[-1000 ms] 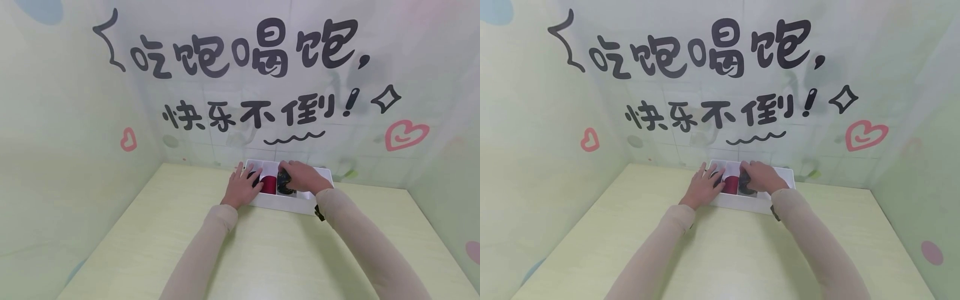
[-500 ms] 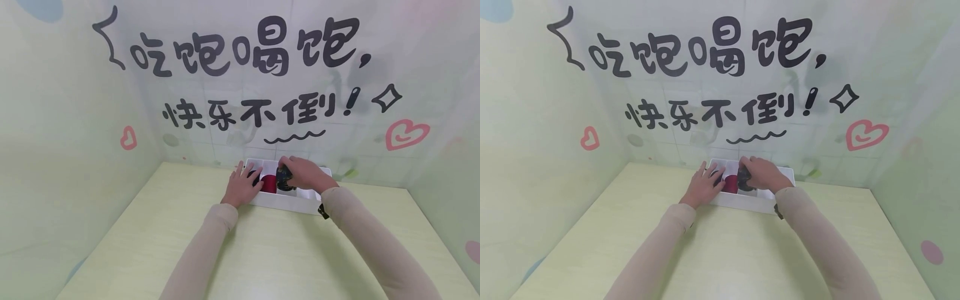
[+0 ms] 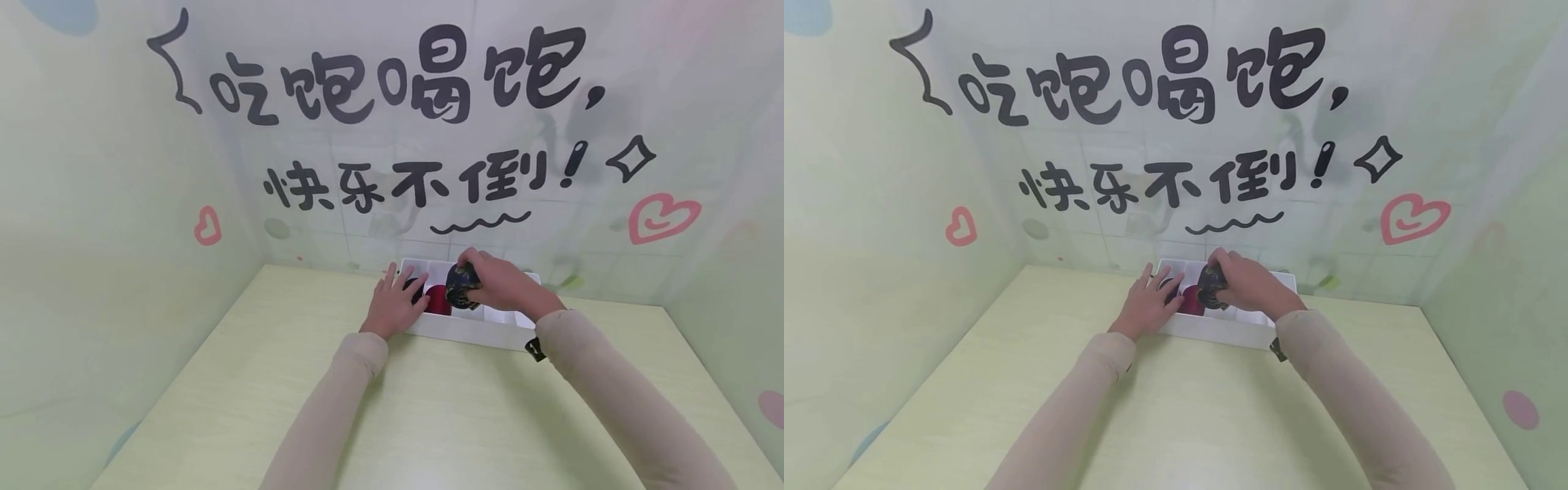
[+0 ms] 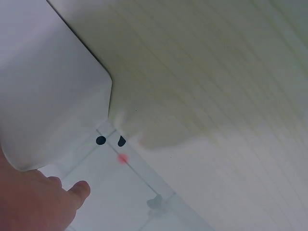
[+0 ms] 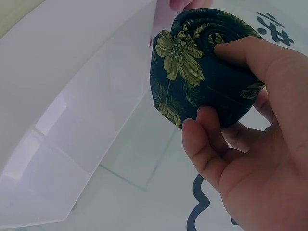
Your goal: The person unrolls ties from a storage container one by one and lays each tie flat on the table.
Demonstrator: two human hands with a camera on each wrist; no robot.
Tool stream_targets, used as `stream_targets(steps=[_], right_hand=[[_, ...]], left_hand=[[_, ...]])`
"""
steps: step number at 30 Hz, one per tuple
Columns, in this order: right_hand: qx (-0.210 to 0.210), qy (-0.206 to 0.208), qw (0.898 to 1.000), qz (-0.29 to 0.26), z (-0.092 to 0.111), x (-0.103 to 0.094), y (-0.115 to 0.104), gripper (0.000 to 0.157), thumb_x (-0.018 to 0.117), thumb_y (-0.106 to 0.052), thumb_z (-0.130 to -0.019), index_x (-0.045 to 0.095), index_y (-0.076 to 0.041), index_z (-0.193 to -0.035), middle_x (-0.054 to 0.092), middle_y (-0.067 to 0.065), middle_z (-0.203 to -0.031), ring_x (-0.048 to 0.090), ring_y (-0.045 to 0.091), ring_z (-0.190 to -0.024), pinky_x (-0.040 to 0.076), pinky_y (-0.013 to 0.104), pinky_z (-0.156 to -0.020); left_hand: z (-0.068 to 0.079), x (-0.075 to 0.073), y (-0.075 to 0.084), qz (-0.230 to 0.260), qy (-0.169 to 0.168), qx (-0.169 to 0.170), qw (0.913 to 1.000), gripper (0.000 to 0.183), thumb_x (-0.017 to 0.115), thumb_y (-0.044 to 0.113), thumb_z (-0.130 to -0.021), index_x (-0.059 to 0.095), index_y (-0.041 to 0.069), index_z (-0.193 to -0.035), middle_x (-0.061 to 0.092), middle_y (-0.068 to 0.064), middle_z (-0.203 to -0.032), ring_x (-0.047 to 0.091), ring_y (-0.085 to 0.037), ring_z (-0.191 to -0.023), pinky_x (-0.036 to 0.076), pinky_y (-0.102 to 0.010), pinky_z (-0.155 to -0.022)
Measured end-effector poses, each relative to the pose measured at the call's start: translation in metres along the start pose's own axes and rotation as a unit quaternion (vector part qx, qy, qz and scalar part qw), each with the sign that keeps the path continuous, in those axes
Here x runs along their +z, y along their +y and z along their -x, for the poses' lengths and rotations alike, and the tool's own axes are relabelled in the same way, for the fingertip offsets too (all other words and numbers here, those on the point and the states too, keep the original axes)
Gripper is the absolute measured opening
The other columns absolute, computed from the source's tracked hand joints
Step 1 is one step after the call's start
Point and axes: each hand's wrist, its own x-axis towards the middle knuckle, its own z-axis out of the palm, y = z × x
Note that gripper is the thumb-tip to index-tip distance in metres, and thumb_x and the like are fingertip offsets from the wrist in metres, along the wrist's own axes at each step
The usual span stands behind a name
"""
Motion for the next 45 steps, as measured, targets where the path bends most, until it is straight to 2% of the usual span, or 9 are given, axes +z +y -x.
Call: stream_targets(steps=[6,12,18,25,33,38,45], right_hand=[[-0.003,-0.002,0.999,-0.051,0.008,-0.003,-0.005,0.052,0.068,-0.021,-0.086,0.037,-0.017,-0.127,0.057,0.009,-0.117,0.061,0.023,-0.099,0.053,0.041,-0.088],[-0.010,0.005,0.991,-0.135,0.016,-0.001,-0.011,0.049,0.065,-0.019,-0.086,0.035,-0.014,-0.124,0.062,0.013,-0.114,0.063,0.022,-0.094,0.054,0.034,-0.079],[-0.011,0.016,0.987,-0.160,0.025,0.009,-0.015,0.051,0.066,-0.019,-0.085,0.033,-0.016,-0.123,0.061,0.015,-0.115,0.063,0.022,-0.093,0.054,0.033,-0.077],[-0.010,0.016,0.981,-0.193,0.035,0.026,-0.017,0.052,0.065,-0.017,-0.083,0.030,-0.016,-0.122,0.061,0.015,-0.113,0.064,0.021,-0.092,0.055,0.033,-0.078],[-0.029,0.013,0.973,-0.227,0.042,0.050,-0.017,0.061,0.066,-0.016,-0.083,0.031,-0.021,-0.133,0.060,0.010,-0.117,0.063,0.020,-0.099,0.054,0.035,-0.084],[-0.026,-0.001,0.967,-0.255,0.048,0.065,-0.021,0.058,0.066,-0.014,-0.084,0.037,-0.025,-0.133,0.058,0.003,-0.123,0.058,0.021,-0.108,0.052,0.040,-0.091],[-0.025,-0.011,0.965,-0.262,0.053,0.089,-0.021,0.055,0.066,-0.013,-0.083,0.040,-0.020,-0.131,0.058,0.000,-0.121,0.058,0.016,-0.107,0.051,0.038,-0.092]], left_hand=[[0.001,-0.003,0.000,0.005,-0.005,0.005,1.0000,0.053,0.034,0.053,-0.098,0.029,0.039,-0.149,0.022,0.003,-0.160,0.003,-0.034,-0.151,0.020,-0.056,-0.116],[0.001,-0.004,-0.003,-0.004,-0.003,0.003,1.0000,0.053,0.031,0.054,-0.098,0.027,0.040,-0.149,0.022,0.003,-0.160,0.003,-0.034,-0.151,0.021,-0.056,-0.116],[0.003,-0.004,-0.002,0.005,-0.009,-0.001,1.0000,0.053,0.032,0.053,-0.098,0.027,0.040,-0.149,0.022,0.004,-0.160,0.001,-0.033,-0.151,0.019,-0.056,-0.117],[0.001,-0.001,-0.003,0.009,-0.009,0.000,0.9999,0.052,0.034,0.052,-0.098,0.028,0.040,-0.149,0.022,0.004,-0.160,0.001,-0.033,-0.151,0.019,-0.057,-0.116],[-0.008,0.006,-0.007,-0.003,-0.016,-0.002,0.9999,0.054,0.027,0.057,-0.098,0.022,0.043,-0.149,0.016,0.006,-0.162,-0.002,-0.033,-0.151,0.019,-0.056,-0.117],[-0.009,0.007,-0.006,0.001,-0.014,0.004,0.9999,0.054,0.029,0.056,-0.098,0.023,0.042,-0.149,0.017,0.005,-0.161,-0.001,-0.034,-0.150,0.019,-0.056,-0.117],[-0.007,0.006,-0.003,0.008,-0.006,0.005,0.9999,0.053,0.033,0.053,-0.098,0.026,0.041,-0.149,0.020,0.005,-0.161,0.002,-0.035,-0.150,0.020,-0.056,-0.116]])
